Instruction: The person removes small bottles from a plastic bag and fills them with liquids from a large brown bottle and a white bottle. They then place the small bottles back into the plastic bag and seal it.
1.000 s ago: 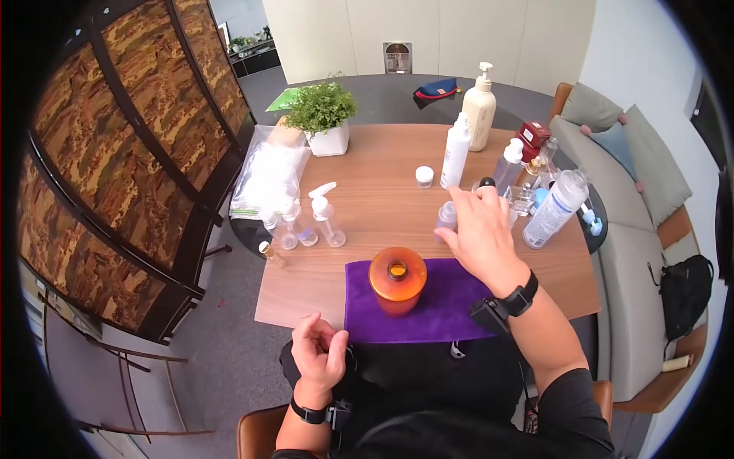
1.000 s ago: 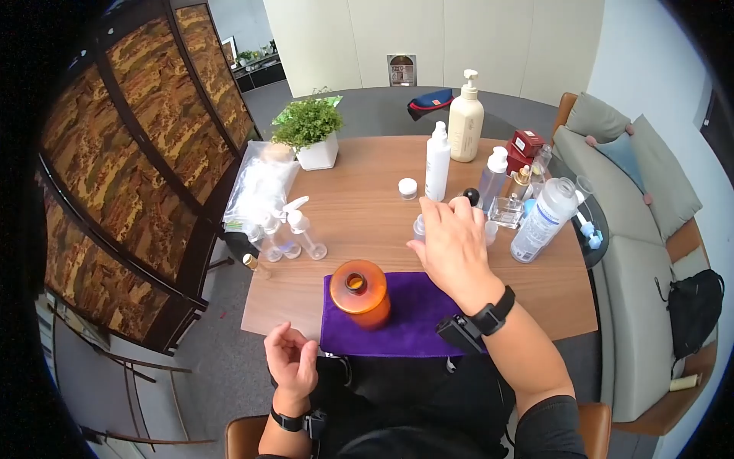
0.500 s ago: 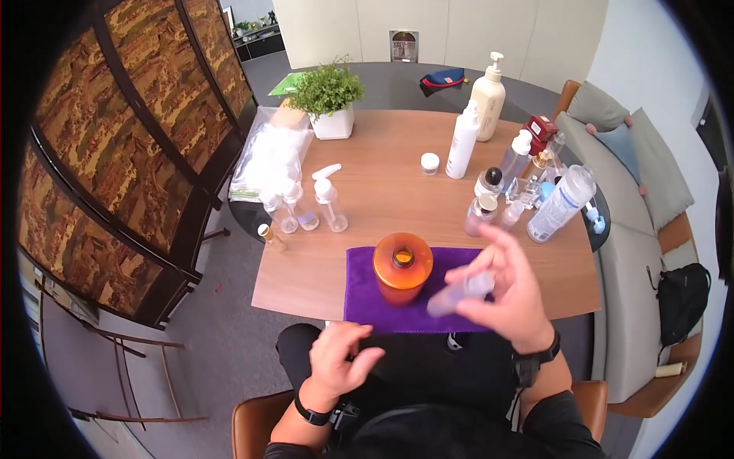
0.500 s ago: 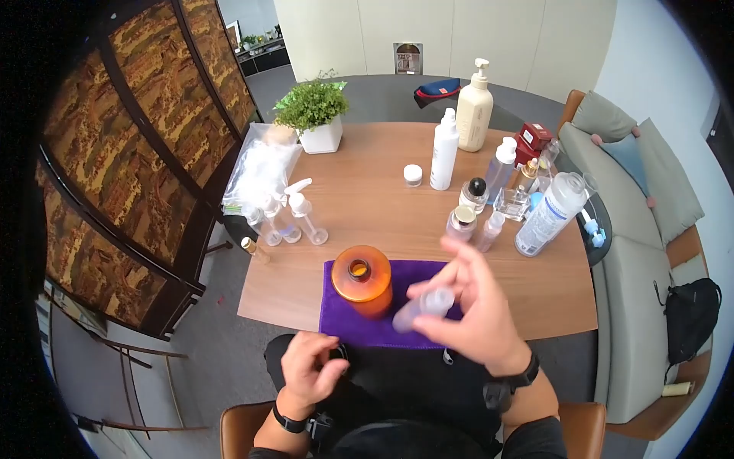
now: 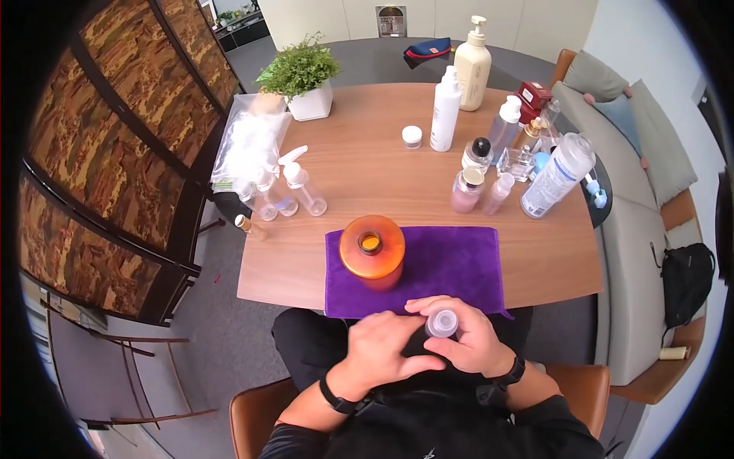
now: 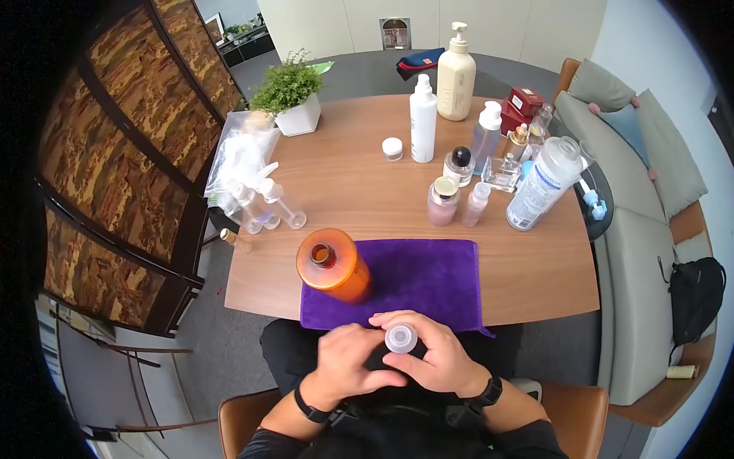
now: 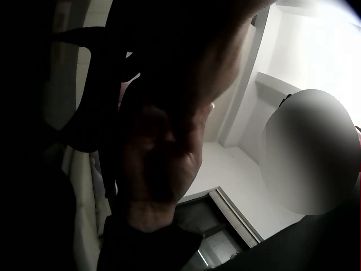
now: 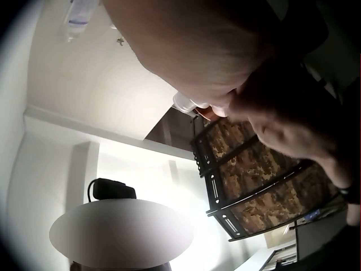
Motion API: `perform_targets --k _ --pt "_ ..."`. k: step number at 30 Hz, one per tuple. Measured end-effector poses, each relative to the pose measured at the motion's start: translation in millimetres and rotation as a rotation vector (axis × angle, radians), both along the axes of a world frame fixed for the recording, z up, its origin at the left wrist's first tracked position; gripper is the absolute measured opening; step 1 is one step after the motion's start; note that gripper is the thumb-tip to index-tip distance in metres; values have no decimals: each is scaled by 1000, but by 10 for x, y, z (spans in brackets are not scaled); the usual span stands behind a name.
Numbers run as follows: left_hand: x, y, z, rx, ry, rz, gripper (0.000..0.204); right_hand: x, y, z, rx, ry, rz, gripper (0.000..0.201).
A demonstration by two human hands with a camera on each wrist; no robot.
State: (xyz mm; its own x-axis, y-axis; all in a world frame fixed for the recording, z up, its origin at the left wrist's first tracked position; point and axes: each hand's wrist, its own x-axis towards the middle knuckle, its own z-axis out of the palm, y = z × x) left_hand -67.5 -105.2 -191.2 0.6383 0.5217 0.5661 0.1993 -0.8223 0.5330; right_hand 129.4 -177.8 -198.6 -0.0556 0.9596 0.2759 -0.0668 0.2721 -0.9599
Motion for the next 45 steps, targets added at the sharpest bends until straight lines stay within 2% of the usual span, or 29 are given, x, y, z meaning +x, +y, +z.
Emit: perform_targets --k 2,4,5,6,8,10,13,15,16,18,19,22,23,24,26,28,30,32,34,36,38,39,42,45 --pt "-202 112 4 -104 -83 -50 48 43 29 54 35 -105 -53 37" --pt "-188 156 250 -80 -137 -48 48 113 45 100 -2 -197 30 40" --pt "-136 202 339 16 -163 -110 49 88 44 130 9 -221 19 41" --pt "-116 180 441 -39 -115 -175 47 65 55 151 22 -245 12 43" --pt "-8 198 443 49 -102 -269 52 52 70 47 53 -252 8 46" --pt "40 166 367 50 -124 -254 50 51 85 11 76 -257 32 49" --pt "105 106 290 -71 -200 -206 45 15 90 -43 101 -278 -3 49" --pt "126 -1 229 -148 -258 -79 42 -19 70 -58 115 -286 -25 48" --pt "109 -22 219 -149 -258 -78 42 -33 60 -72 94 -268 -19 47" --pt "92 -25 222 -118 -274 13 47 -27 87 -30 80 -253 -10 46" --pt "71 -2 249 -84 -254 25 56 -12 100 45 66 -226 34 45" --pt "91 67 403 -80 -332 -49 57 -12 78 13 68 -247 69 46" --pt "76 130 438 -51 -294 -147 60 -34 69 -92 126 -249 24 47" --pt "44 168 387 -52 -294 -145 60 -57 66 -135 183 -250 -19 47" --pt "-7 230 232 110 -226 -285 62 -43 85 -120 259 -257 42 48" --pt "-41 150 296 71 -201 -215 63 -70 67 -58 100 -228 82 47" --pt "-65 100 314 13 -186 -76 61 -103 71 -20 114 -221 71 47" --pt "-96 123 403 -9 -194 -78 61 -104 82 28 51 -232 105 48" --pt "-137 207 489 -80 -188 -259 69 -99 70 26 79 -251 92 48" --pt "-153 257 398 -67 -169 -282 65 -115 54 -25 97 -225 25 48" --pt "-192 282 289 21 -139 -324 65 -100 63 -42 109 -224 67 51" --pt "-196 224 291 14 -129 -243 66 -110 61 -57 97 -223 69 52" --pt "-146 140 330 -33 -153 -170 68 -120 59 -20 80 -229 90 53" --pt "-163 137 441 -74 -163 -204 67 -147 47 -50 90 -225 72 54"
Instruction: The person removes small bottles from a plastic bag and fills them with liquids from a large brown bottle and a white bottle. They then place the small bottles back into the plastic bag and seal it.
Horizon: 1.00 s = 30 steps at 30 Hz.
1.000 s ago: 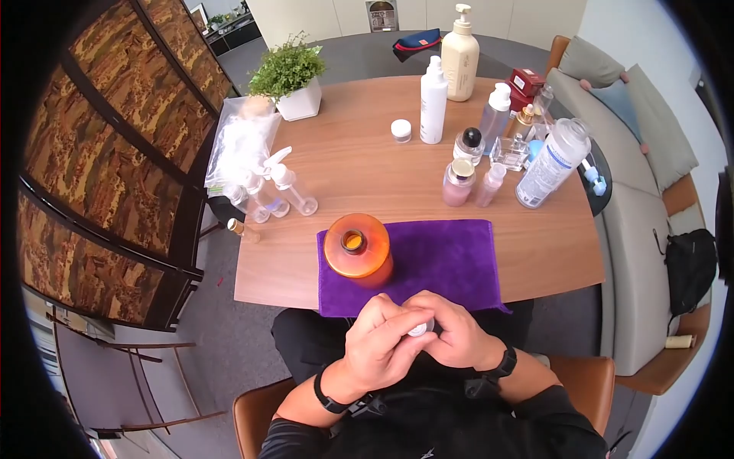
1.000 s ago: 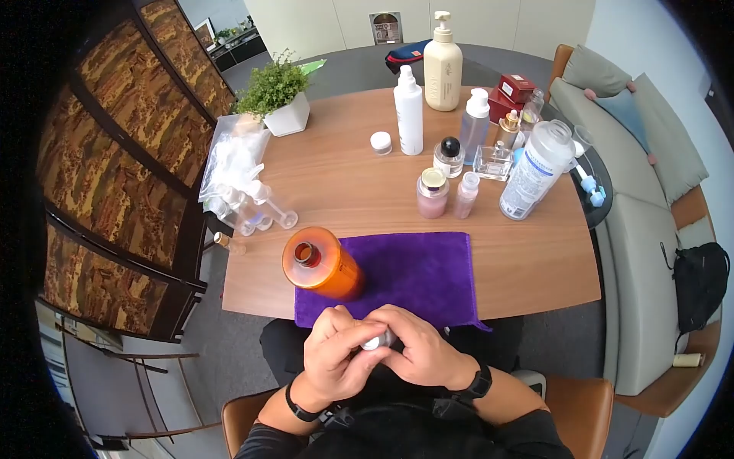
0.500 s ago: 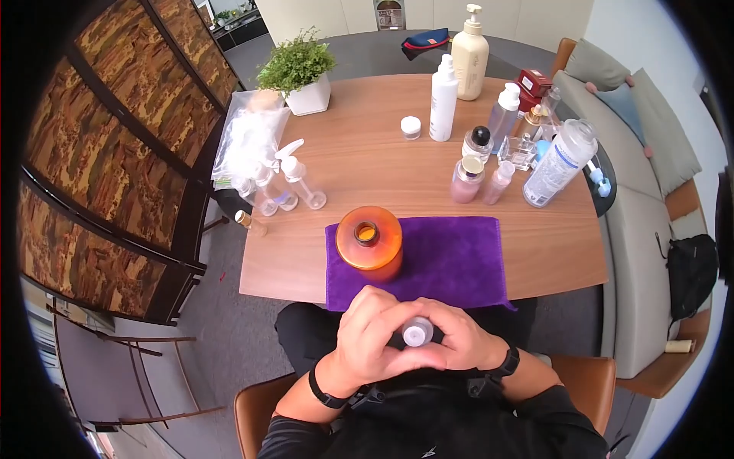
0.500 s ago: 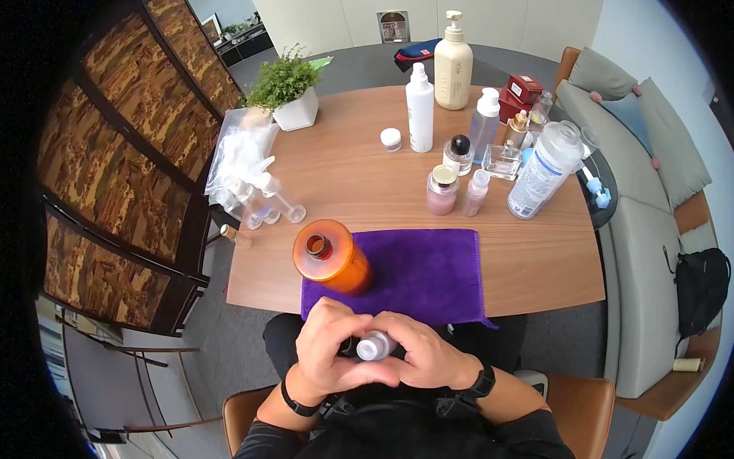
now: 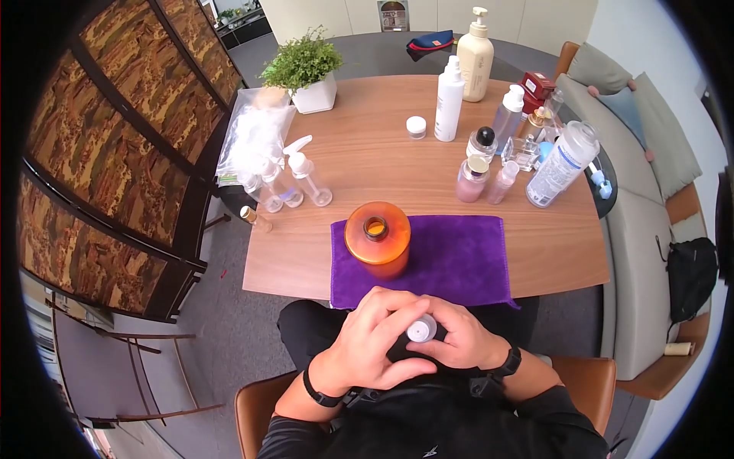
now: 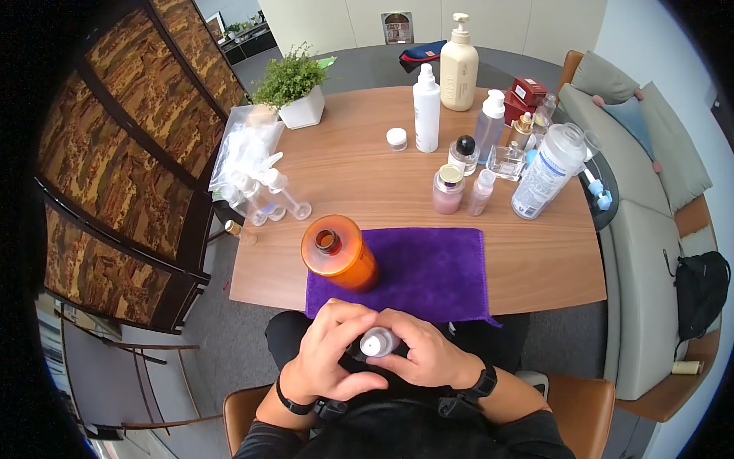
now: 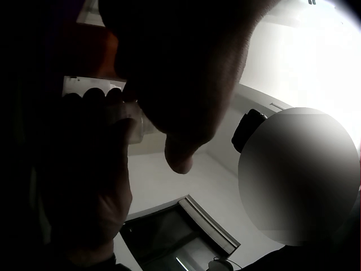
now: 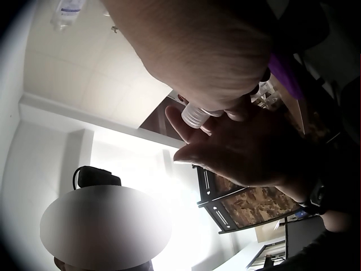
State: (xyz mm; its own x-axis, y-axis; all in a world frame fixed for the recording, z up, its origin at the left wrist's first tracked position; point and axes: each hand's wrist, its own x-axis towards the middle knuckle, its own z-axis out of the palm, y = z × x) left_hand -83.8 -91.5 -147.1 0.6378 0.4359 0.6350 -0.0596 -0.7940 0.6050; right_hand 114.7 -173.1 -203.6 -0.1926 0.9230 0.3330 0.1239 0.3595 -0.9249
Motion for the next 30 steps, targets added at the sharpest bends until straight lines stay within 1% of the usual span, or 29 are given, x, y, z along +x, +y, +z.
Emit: perform_targets --k 1,2,3,5,6,7,9,10,11,13,14,15,17,18,19,21,22,24,25,26,27,29,30 --pt "-10 28 29 -1 -4 -42 66 -18 -6 -36 16 14 -32 54" --pt "-15 66 0 71 5 -67 63 -32 -2 -81 71 30 -54 54" --pt "-29 79 -27 71 4 -67 63 -24 -4 -48 71 30 -54 54" --pt "-61 82 -57 135 23 -82 58 -2 -4 47 -21 -38 -8 53" --pt "-53 42 -64 66 -7 -57 49 -16 -4 23 -30 -26 -14 51" --pt "-73 3 -61 67 -8 -55 49 -30 6 29 -29 -27 -13 51" --pt "-110 -62 -21 -67 -94 60 43 -55 26 48 -3 19 3 49" --pt "-146 -57 31 -32 -92 143 37 -54 17 56 -1 20 1 49" --pt "-206 -55 -11 -61 -134 209 33 -45 4 68 -39 22 -1 47" --pt "-274 14 -132 -235 -284 311 34 -13 3 101 -67 23 14 46" --pt "-330 143 -176 -184 -241 344 37 13 -6 119 -63 18 -15 45" --pt "-296 209 -195 -352 -338 331 32 40 -10 138 -61 14 -42 44" --pt "-370 430 -369 -463 -277 390 35 93 -1 139 -40 59 -73 41" --pt "-375 509 -352 -582 -181 456 36 126 13 139 -29 66 -91 41" --pt "-346 559 -326 -436 -87 493 38 160 27 143 -19 73 -110 41" --pt "-301 618 -202 -126 247 667 36 208 54 112 -28 109 -167 42" --pt "-280 721 -303 -26 237 648 31 237 67 94 -29 117 -186 42" --pt "-244 807 -362 -6 258 655 29 282 98 58 -25 118 -205 42" --pt "-228 837 -369 10 286 656 28 293 109 32 -51 173 -209 41" --pt "-217 852 -365 -5 299 656 28 304 115 6 -78 227 -214 41" --pt "-202 868 -368 -5 292 656 28 315 123 -25 -75 221 -214 41" --pt "-176 903 -389 -172 318 622 29 330 136 -76 -147 276 -207 41" --pt "-176 933 -417 -174 316 618 29 339 148 -67 -149 273 -211 41"
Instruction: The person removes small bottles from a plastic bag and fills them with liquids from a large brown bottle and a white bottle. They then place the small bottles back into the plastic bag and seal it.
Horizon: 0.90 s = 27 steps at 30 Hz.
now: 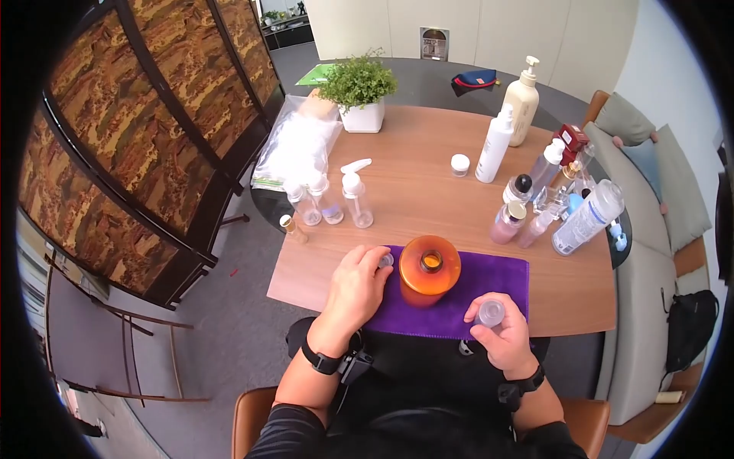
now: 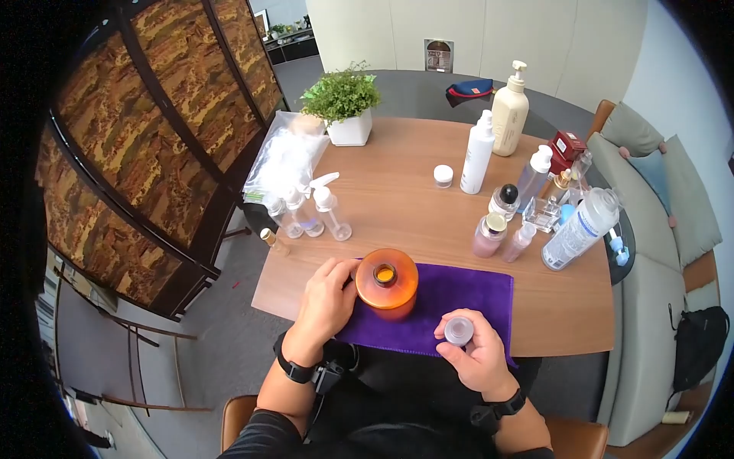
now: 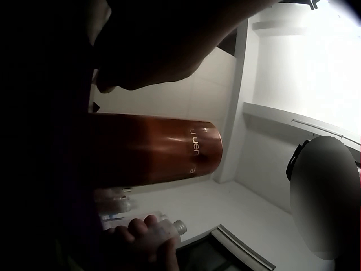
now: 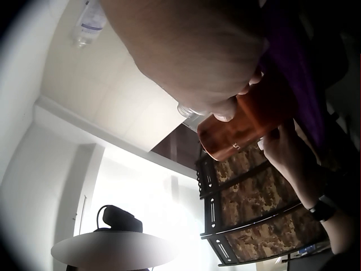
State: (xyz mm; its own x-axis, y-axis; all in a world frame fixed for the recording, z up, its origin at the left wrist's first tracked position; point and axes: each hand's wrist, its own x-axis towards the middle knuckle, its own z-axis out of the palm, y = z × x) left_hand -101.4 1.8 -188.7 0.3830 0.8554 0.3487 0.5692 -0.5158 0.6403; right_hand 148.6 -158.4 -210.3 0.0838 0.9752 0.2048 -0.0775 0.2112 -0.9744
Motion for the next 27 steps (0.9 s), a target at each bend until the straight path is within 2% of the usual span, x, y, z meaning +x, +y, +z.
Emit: perform_targets --k 2,7,11,13,15,16,17,20,23,24,27 --pt "-13 54 -76 143 42 -97 34 1 2 23 -6 46 16 41" --pt "-39 31 -71 259 108 -63 43 -4 -8 12 -45 63 4 41" --pt "-130 52 176 296 72 -78 48 -10 -14 15 -50 84 -15 43" --pt "-203 68 359 270 42 -149 54 -5 -18 44 -50 85 -26 44" --pt "-222 62 524 185 -75 -377 70 6 -10 114 -43 81 -36 44" --pt "-199 15 578 156 -105 -424 92 4 3 173 -34 53 -37 45" --pt "-176 -52 575 138 -105 -448 110 -6 10 234 -26 26 -41 46" --pt "-39 -210 289 119 -105 -422 123 9 79 490 19 32 -45 49" --pt "111 -339 101 150 -177 -384 120 51 183 704 57 -54 -43 50" --pt "159 -342 65 161 -205 -371 114 90 240 731 108 -130 -28 53" --pt "207 -328 62 131 -282 -361 107 117 308 867 95 -249 -31 57"
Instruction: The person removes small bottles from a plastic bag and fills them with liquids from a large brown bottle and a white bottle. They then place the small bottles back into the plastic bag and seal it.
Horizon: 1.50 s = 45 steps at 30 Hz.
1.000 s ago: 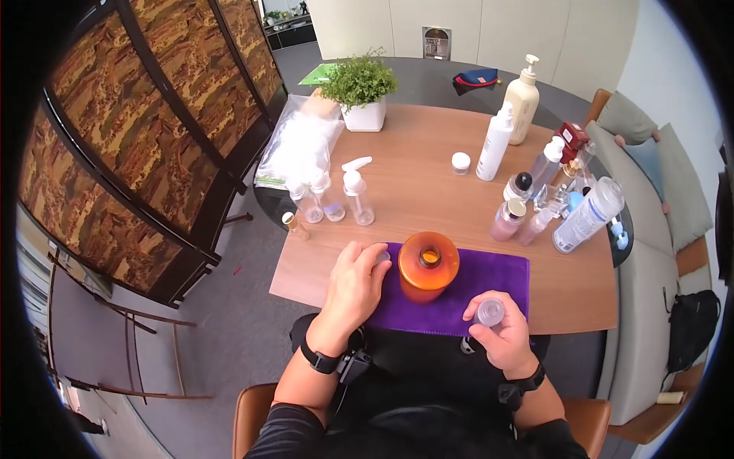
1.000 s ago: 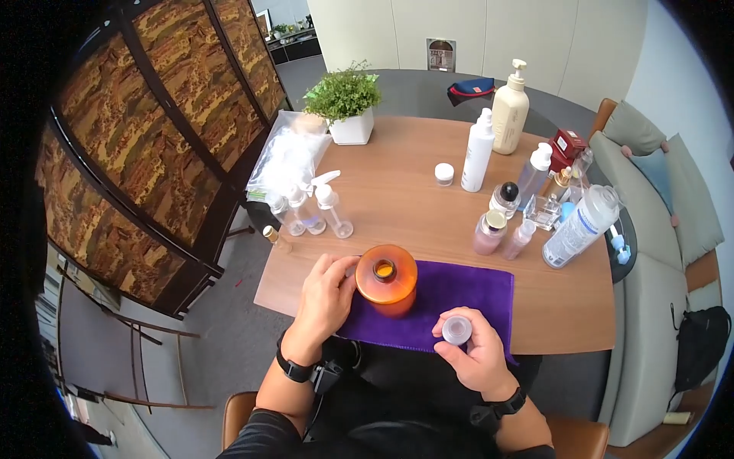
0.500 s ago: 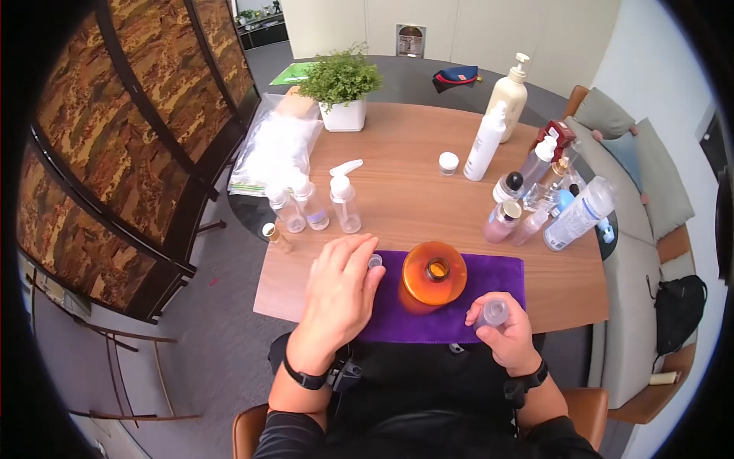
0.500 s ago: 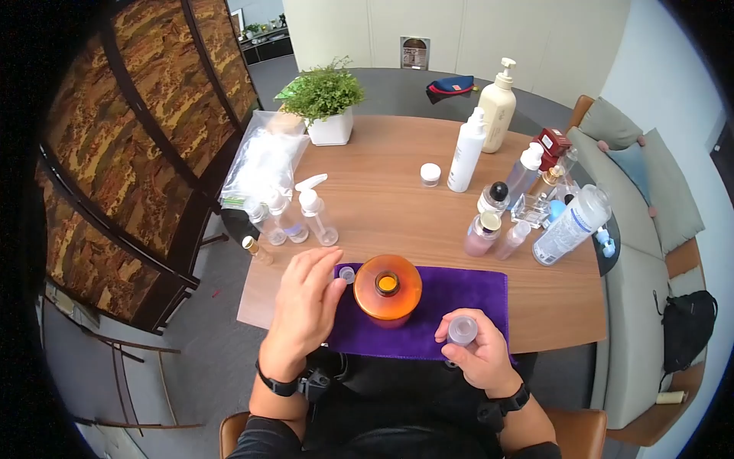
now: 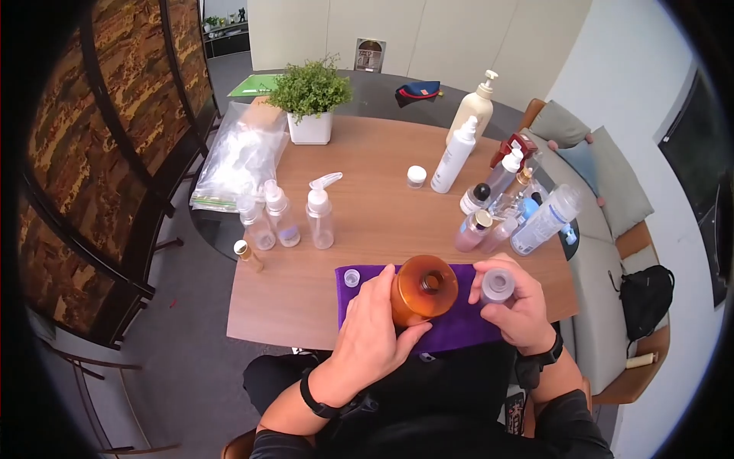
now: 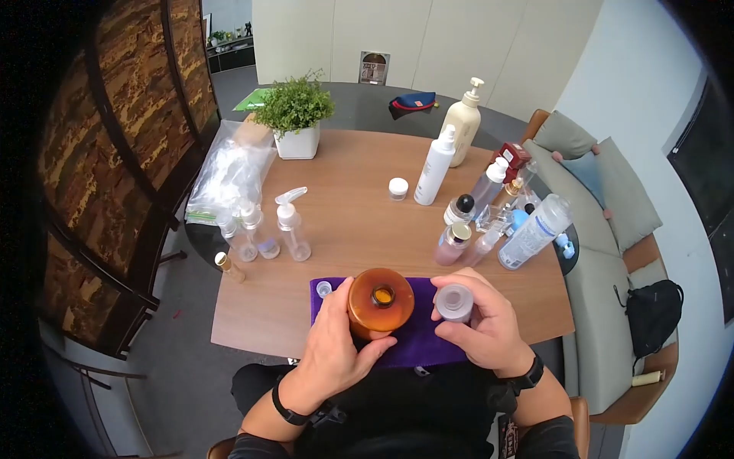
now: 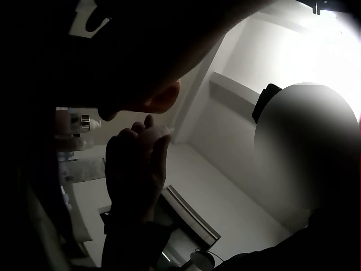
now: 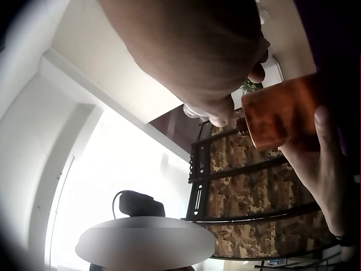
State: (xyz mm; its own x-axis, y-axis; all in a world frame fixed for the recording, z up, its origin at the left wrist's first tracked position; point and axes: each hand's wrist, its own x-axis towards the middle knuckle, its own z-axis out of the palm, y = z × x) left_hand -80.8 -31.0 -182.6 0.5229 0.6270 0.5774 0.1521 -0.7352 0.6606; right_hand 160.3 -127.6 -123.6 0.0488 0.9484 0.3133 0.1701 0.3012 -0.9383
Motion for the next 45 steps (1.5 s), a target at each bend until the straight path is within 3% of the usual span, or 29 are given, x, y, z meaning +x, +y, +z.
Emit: perform_targets --k 4,7,9,12,45 --pt "-4 37 -6 -88 -7 -42 106 28 73 144 -7 -118 18 58" --pt "8 66 -17 8 -74 -82 104 33 141 231 -20 -222 5 58" --pt "21 54 -64 -91 -67 -113 107 40 188 337 27 -438 18 58" --pt "46 61 -44 -32 -83 -130 106 26 229 422 53 -527 44 59" --pt "43 72 -78 -62 -57 -122 109 -41 315 882 40 -923 69 53"
